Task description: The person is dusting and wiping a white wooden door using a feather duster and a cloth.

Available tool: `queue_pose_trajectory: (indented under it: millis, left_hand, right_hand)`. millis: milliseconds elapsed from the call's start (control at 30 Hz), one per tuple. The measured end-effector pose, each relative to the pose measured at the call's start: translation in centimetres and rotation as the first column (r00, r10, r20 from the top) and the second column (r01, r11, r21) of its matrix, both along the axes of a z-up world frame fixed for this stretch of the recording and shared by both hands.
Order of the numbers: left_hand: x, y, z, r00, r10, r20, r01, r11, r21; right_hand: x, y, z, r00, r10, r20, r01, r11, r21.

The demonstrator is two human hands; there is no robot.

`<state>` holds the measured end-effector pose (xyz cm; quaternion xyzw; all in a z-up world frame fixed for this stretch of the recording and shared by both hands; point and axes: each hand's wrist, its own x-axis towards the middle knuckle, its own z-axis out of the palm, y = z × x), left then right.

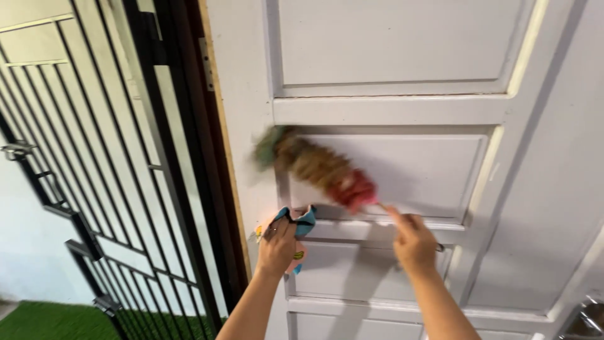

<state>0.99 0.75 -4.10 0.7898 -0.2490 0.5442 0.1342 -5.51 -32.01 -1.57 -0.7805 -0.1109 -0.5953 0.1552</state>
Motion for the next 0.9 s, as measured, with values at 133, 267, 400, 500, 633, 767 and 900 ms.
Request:
queue_pose_trajectory:
  millis: [133,267,400,500,633,767,900]
  left_hand:
    - [1.2,0.3,-0.1,0.998,-0.037,0.056,0.036,0.999,0.017]
    - [0.3,-0.2,0.5,0.998,-0.046,0.029,0.047,0.998,-0.029]
    - [0.7,-0.1,0.3,0.999,-0.047,-0.004,0.047,0.998,-0.032]
    - [1.1,0.2,-0.2,0.998,-0.036,-0.044,0.035,0.999,-0.015]
    - [1.3,0.6,-0.1,0.999,-0.037,-0.024,0.038,0.999,0.029]
    - [1.5,0.7,0.1,0.997,-0.037,-0.064,0.040,0.998,0.043]
    - [1.6,0.7,0.2,0.996,-0.059,-0.071,0.061,0.998,0.033]
  right_hand:
    - [-2.0,-8.8,-4.9,0.996,-0.082,0.035,0.068,0.954,0.292]
    - [-2.0,-12.1,-12.6,0.971,-0.232,-0.049,0.217,0.786,0.579]
    - [0.8,-3.4,-14.9,0.980,-0.111,0.164,-0.004,0.817,0.577]
    - [0.2,4.5,-13.0,1.000,0.000,-0.011,0.005,0.873,0.487]
    - [0.2,5.5,-12.2,0.982,0.074,-0.173,-0.001,0.922,0.388]
    - [1.1,-0.4,-13.6,0.999,-0.037,0.009,0.015,0.595,0.804]
    - [1.1,3.8,-12.7,0.995,-0.098,-0.012,0.069,0.605,0.793]
